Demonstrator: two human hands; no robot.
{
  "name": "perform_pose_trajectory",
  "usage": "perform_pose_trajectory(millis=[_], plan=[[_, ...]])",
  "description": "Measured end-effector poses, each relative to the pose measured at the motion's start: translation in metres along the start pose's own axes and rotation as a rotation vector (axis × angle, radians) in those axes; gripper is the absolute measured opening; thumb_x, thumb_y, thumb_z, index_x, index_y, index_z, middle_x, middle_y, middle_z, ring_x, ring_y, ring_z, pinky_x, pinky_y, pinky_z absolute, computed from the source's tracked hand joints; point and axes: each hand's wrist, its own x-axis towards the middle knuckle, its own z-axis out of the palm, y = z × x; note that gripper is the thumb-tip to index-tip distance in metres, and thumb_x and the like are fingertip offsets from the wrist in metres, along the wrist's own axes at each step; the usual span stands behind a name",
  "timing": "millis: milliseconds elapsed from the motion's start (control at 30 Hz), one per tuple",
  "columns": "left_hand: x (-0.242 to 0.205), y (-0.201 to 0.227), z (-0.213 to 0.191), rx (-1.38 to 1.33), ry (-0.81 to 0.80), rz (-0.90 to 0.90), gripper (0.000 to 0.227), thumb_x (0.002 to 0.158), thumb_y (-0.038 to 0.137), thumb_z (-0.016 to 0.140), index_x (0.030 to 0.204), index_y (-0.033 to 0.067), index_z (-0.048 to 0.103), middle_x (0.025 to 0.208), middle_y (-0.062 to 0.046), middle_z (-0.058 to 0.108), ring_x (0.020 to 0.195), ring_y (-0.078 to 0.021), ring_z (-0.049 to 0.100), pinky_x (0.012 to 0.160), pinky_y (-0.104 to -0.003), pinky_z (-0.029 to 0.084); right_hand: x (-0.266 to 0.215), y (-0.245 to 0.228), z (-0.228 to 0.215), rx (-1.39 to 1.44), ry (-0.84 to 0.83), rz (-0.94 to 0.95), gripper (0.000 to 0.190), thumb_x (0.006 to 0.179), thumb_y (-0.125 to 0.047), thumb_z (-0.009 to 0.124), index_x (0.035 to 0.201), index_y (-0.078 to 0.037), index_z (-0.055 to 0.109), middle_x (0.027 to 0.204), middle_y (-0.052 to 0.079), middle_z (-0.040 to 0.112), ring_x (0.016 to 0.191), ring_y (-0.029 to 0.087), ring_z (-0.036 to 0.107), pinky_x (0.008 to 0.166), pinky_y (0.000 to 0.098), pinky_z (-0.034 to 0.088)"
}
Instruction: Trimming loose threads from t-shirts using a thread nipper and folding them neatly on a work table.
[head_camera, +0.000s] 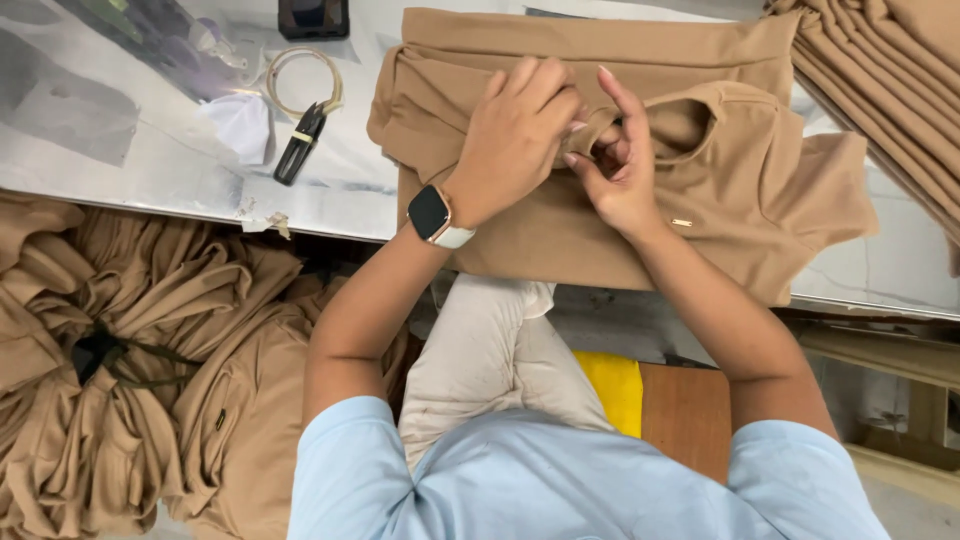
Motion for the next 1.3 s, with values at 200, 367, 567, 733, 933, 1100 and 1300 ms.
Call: perform_pose_trajectory(millis=[200,367,567,733,933,1100,1300], plan=[[-0.028,-0.048,-0.023,-0.249,0.08,-0.198,0.01,0.095,0.01,0.044,0.091,0.0082,0.053,0.097,-0.011,0.054,0.086,-0.0313,0.051,0.074,-0.043,0.038,0.002,0.008,-0.002,0.028,-0.021,0.003,0.078,0.104,0.01,0.067,0.166,-0.011,0.023,0.079,0.0,0.047,0.073,0.007,0.041,0.075,0.0189,0.035],[-0.14,-0.141,-0.068,0.291,0.066,-0.788,0.04,0.091,0.026,0.088,0.109,0.0027,0.06,0.11,-0.014,0.061,0.105,-0.0358,0.057,0.089,-0.048,0.043,0.001,0.005,-0.004,0.072,-0.01,0.035,0.08,0.105,0.011,0.066,0.166,-0.015,0.022,0.082,0.001,0.047,0.076,0.007,0.04,0.076,0.0191,0.036],[-0.142,-0.115,-0.073,0.492,-0.073,-0.959,0.037,0.092,0.022,0.087,0.099,0.0071,0.054,0.106,-0.014,0.054,0.099,-0.04,0.055,0.067,-0.054,0.048,0.001,-0.004,-0.003,0.086,-0.044,0.002,0.078,0.105,0.01,0.065,0.166,-0.012,0.021,0.079,0.003,0.049,0.074,0.009,0.042,0.078,0.0201,0.036],[-0.051,-0.025,-0.053,-0.099,-0.08,-0.343,0.045,0.11,0.042,0.043,0.124,0.0029,0.06,0.113,-0.014,0.066,0.087,-0.0255,0.061,0.076,-0.038,0.049,0.002,-0.007,-0.002,0.077,-0.059,0.026,0.08,0.103,0.01,0.065,0.166,-0.011,0.021,0.074,0.0,0.048,0.068,0.007,0.041,0.07,0.0182,0.033],[-0.035,-0.011,-0.013,0.29,0.0,0.014,0.049,0.111,0.048,0.036,0.095,0.0089,0.061,0.098,-0.004,0.06,0.085,-0.0226,0.056,0.063,-0.033,0.047,0.002,-0.009,-0.003,0.122,-0.084,0.098,0.083,0.103,0.012,0.063,0.168,-0.013,0.018,0.086,0.005,0.061,0.071,0.006,0.045,0.072,0.0174,0.039],[-0.034,-0.008,0.001,0.347,-0.017,-0.029,0.051,0.11,0.05,0.032,0.098,0.0104,0.061,0.101,-0.005,0.061,0.091,-0.023,0.057,0.067,-0.033,0.047,0.002,-0.011,-0.002,0.072,-0.087,0.065,0.081,0.103,0.012,0.063,0.167,-0.009,0.019,0.091,0.005,0.059,0.075,0.006,0.049,0.075,0.0177,0.042],[-0.029,-0.015,0.002,0.328,-0.018,-0.065,0.047,0.11,0.05,0.035,0.088,0.0136,0.055,0.087,0.0,0.054,0.079,-0.0193,0.052,0.058,-0.031,0.043,0.001,-0.002,-0.003,0.028,-0.086,0.007,0.076,0.103,0.014,0.062,0.165,-0.007,0.022,0.131,0.004,0.037,0.077,0.008,0.049,0.074,0.0189,0.043]])
